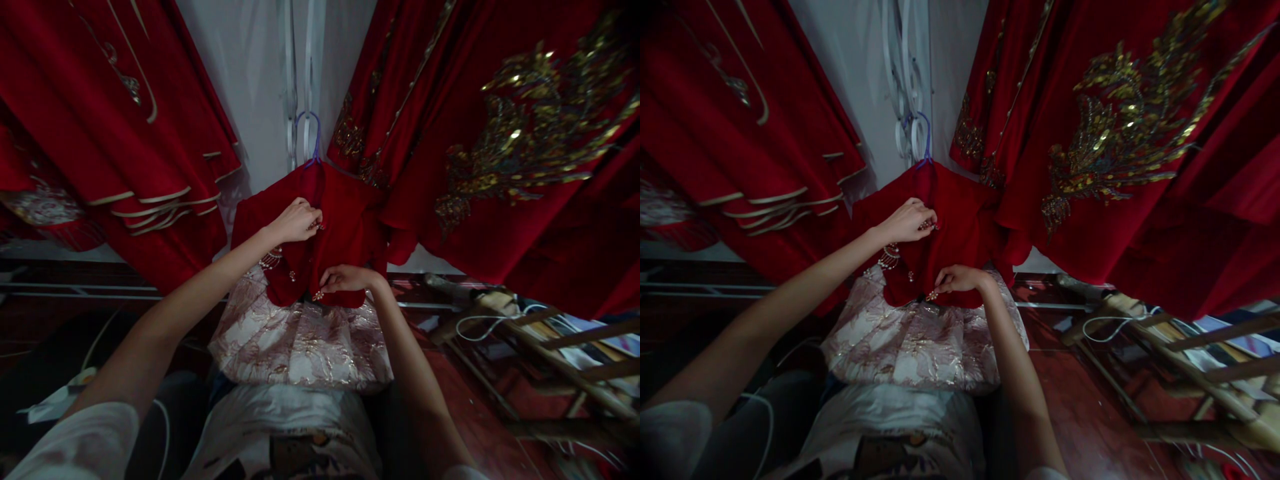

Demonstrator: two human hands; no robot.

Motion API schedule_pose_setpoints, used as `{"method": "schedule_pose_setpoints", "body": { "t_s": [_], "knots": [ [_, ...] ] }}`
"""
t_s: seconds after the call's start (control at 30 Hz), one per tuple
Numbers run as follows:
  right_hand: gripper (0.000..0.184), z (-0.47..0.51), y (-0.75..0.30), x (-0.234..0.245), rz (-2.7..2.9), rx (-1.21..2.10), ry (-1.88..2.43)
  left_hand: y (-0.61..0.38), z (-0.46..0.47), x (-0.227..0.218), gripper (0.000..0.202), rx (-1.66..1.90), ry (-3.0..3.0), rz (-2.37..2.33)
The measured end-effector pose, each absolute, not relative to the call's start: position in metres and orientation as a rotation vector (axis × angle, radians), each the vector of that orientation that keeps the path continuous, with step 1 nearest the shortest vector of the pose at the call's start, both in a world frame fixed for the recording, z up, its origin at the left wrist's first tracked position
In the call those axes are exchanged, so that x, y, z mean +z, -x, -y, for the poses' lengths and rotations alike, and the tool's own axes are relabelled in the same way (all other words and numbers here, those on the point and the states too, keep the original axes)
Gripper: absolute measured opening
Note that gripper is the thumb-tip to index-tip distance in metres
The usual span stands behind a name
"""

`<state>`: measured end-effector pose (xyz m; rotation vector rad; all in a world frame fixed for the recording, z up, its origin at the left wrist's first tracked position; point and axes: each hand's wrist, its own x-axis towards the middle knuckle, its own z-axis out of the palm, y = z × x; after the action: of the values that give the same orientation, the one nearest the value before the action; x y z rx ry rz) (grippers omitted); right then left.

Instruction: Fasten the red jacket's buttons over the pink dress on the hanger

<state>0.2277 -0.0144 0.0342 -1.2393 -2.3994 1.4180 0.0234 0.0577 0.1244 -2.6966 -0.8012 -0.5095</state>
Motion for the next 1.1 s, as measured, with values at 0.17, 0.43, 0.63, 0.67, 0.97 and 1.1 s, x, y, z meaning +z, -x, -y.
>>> {"method": "schedule_pose_setpoints", "body": {
  "t_s": [0.17, 0.43, 0.63, 0.67, 0.97, 1.1],
  "knots": [
    [0.034, 0.014, -0.228, 0.033, 2.390, 1.416, 1.242, -0.025, -0.058, 0.121, 0.021, -0.571, 2.669, 0.848],
    [0.036, 0.014, -0.229, 0.032, 2.384, 1.421, 1.270, -0.024, -0.059, 0.111, 0.020, -0.617, 2.601, 0.992],
    [0.035, 0.013, -0.230, 0.031, 2.374, 1.421, 1.252, -0.023, -0.052, 0.108, 0.021, -0.690, 2.593, 1.025],
    [0.035, 0.013, -0.230, 0.031, 2.375, 1.417, 1.258, -0.023, -0.052, 0.107, 0.021, -0.703, 2.586, 1.031],
    [0.029, 0.014, -0.225, 0.039, 2.214, 1.301, 1.123, -0.019, -0.044, 0.106, 0.019, -0.731, 2.513, 1.013],
    [0.021, 0.017, -0.219, 0.054, 1.986, 1.032, 1.054, -0.022, -0.040, 0.105, 0.017, -0.705, 2.489, 1.048]
  ]
}}
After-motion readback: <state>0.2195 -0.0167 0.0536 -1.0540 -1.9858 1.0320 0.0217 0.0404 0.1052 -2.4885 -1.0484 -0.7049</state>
